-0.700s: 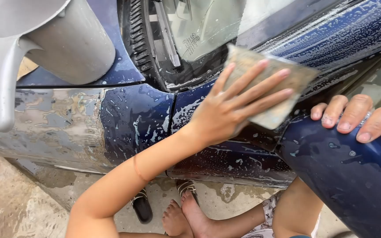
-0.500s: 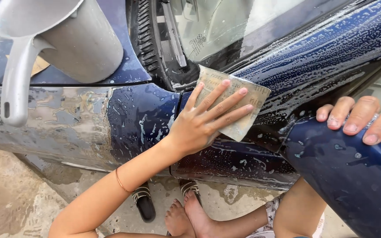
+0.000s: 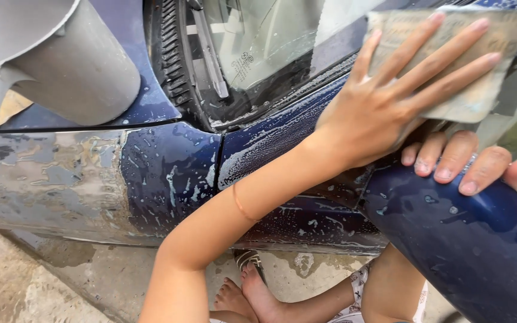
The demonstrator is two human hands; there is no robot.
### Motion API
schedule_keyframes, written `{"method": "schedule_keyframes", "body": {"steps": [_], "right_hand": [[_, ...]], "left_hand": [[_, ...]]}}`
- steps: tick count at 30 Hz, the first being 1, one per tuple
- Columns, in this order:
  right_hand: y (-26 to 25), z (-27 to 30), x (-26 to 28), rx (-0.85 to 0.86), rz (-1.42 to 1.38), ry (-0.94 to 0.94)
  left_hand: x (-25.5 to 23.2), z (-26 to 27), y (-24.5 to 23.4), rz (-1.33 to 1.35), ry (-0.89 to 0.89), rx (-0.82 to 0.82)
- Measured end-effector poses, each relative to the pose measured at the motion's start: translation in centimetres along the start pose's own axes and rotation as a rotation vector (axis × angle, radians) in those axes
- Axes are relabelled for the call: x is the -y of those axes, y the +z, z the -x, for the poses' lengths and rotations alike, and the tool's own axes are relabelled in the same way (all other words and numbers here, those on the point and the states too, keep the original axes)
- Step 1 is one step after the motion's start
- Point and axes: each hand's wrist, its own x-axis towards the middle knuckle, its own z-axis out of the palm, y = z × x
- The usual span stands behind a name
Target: The person sands the side panel of a blue car near the side mirror using a sanding block. They repeatedly rub the surface in circular and back-and-forth motions, occasionally dipping the sanding block into a grey plastic pitcher to wet it.
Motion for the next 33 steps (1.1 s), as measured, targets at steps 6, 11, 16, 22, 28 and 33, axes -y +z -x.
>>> {"method": "schedule_keyframes", "body": {"steps": [6,11,16,22,28,33], "right_hand": [[-1.3,-0.1,-0.1,0.075,-0.042,0.006],[-1.7,0.2,0.1,0.082,-0.028,0.015],[-1.0,0.4,0.9,0.057,-0.035,0.08],[-0.9,1.0,1.2,0.003,0.064,0.118],[-0.8,0.8,0.9,0.024,0.065,0.109],[-0.4,0.2,0.9,0.007,-0.002,0.075]], "left_hand": [[0.2,-1.3,-1.1,0.038,0.045,0.022],[1.5,3.2,-0.7,0.091,0.116,0.092],[3.0,10.5,0.7,0.171,0.17,0.219],[3.8,18.1,2.2,0.309,0.095,0.119],[2.7,14.2,2.5,0.272,0.056,0.118],[1.8,4.5,0.0,0.143,0.095,0.11]]}}
